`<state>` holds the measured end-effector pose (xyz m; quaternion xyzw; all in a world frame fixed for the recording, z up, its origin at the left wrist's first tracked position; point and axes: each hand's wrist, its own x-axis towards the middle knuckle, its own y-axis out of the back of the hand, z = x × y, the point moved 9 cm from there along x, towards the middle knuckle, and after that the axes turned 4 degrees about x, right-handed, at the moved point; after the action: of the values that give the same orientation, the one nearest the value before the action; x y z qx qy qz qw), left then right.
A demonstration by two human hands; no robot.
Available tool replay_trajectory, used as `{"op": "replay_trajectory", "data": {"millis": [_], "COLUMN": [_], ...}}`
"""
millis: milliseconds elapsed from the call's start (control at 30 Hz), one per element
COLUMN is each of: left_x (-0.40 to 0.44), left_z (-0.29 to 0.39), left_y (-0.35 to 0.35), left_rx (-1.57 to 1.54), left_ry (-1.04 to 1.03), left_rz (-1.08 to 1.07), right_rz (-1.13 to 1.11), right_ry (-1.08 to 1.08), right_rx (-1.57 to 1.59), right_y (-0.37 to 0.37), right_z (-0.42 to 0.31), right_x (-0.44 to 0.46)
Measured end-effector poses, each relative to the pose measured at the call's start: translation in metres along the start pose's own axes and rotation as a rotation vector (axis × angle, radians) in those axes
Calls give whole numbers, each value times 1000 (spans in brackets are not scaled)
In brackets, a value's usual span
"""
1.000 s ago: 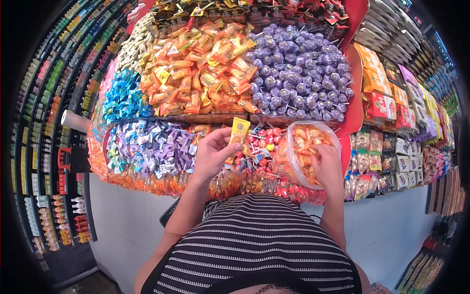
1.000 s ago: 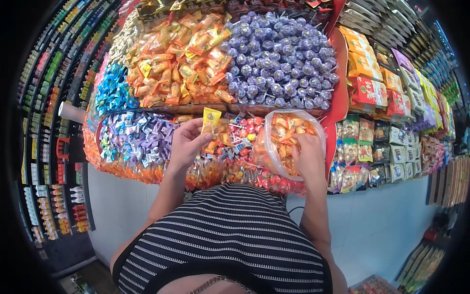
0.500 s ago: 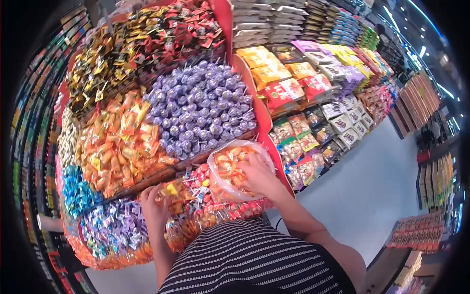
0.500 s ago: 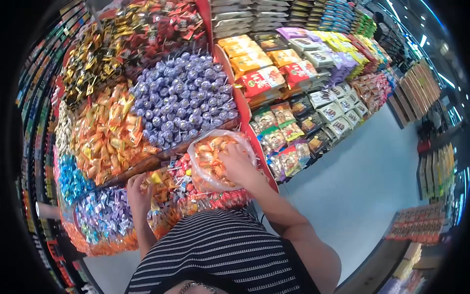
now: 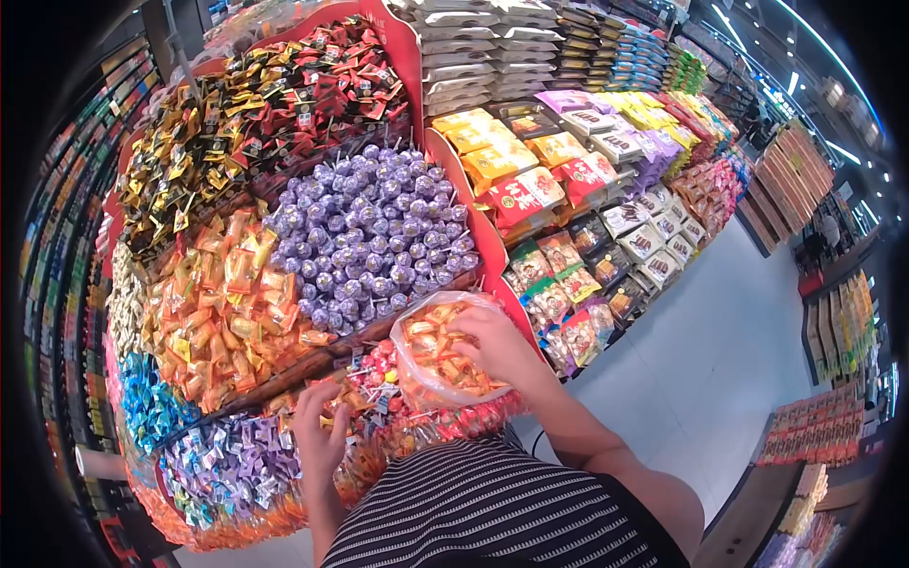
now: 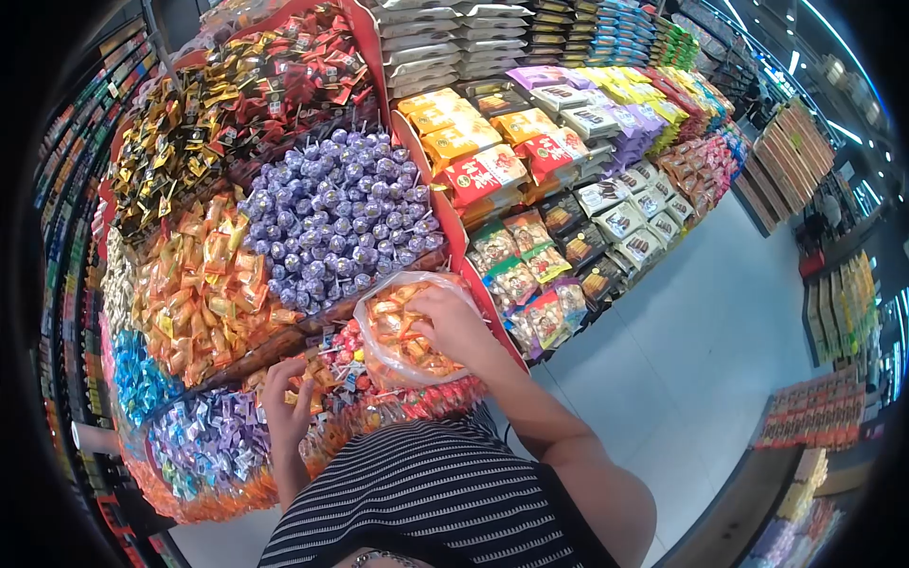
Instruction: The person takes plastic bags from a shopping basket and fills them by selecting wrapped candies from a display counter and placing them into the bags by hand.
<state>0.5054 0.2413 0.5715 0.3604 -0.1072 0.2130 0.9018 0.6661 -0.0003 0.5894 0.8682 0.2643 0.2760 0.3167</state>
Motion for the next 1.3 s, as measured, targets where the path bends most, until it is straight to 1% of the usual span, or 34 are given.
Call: {"op": "replay_trajectory", "data": {"millis": [100, 133, 200, 233, 300, 333, 367, 400, 433, 467, 500, 533, 567, 600, 667, 700, 733, 767, 800, 867, 933, 1000, 1033, 1067, 1100, 1133, 1167, 1200, 1233, 1267, 1300], "left_x": [1, 0, -3, -5, -8, -9, -10, -11, -14, -16, -18, -18, -18, -18, -19, -21, -22, -23, -23, -23, -24, -21, -20, -19, -18, -17, -15, -15, -18, -21, -19], "left_z": [12, 12, 9, 4, 6, 5, 9, 14, 14, 18, 23, 25, 31, 38, 37, 28, 21, 20, 19, 18, 16, 17, 16, 15, 16, 17, 24, 23, 25, 27, 29], "left_y": [-1, 0, -8, -7, -21, -20, -26, -30, -31, -38, -45, -47, -51, -54, -57, -61, -63, -63, -61, -59, -58, -55, -52, -51, -48, -45, -39, -35, -40, -46, -43], "left_rx": [-80, -67, -187, -163, -308, -288, -411, -539, -531, -671, -815, -815, -888, -963, -963, -952, -941, -941, -929, -917, -836, -818, -801, -797, -696, -591, -540, -529, -492, -458, -440], "left_ry": [12, 31, 49, 87, 87, 123, 125, 124, 150, 166, 177, 189, 193, 195, 222, 276, 331, 334, 321, 309, 274, 274, 274, 278, 232, 192, 125, 147, 153, 155, 124], "left_rz": [-10, -1, -66, -45, -182, -159, -183, -207, -193, -255, -319, -313, -353, -396, -397, -374, -351, -351, -351, -352, -352, -334, -317, -314, -347, -374, -329, -319, -406, -494, -464], "right_rz": [49, 32, 111, 157, 167, 172, 140, 168, 201, 181, 171, 166, 145, 142, 46, 47, 46, 3, -40, -58, -76, -69, -71, -66, -65, -78, -70, -63, -60, -74, -147], "right_ry": [53, 61, 35, 85, 8, -27, -21, -60, -105, -109, -81, -54, -2, -5, 10, 31, 28, -9, -47, -41, -34, -31, -30, -82, -132, -129, -163, -200, -177, -178, -198], "right_rx": [84, 100, 184, 220, 350, 388, 412, 542, 668, 679, 711, 740, 790, 792, 732, 732, 734, 797, 859, 870, 882, 758, 761, 754, 753, 768, 773, 777, 717, 725, 659], "right_y": [17, 19, 30, 34, 27, 20, 8, 1, -6, -16, -25, -33, -41, -47, -61, -63, -65, -72, -77, -79, -81, -80, -79, -79, -80, -83, -83, -85, -86, -85, -86], "right_z": [-20, -27, -34, -37, -36, -34, -39, -39, -38, -41, -46, -51, -59, -61, -69, -71, -71, -69, -67, -68, -69, -65, -66, -64, -63, -64, -60, -55, -53, -53, -54], "right_x": [7, 9, 12, 14, 14, 12, 11, 8, 4, 2, 0, -2, -2, -4, -7, -8, -10, -12, -14, -15, -16, -15, -15, -14, -14, -14, -15, -18, -19, -19, -20]}}
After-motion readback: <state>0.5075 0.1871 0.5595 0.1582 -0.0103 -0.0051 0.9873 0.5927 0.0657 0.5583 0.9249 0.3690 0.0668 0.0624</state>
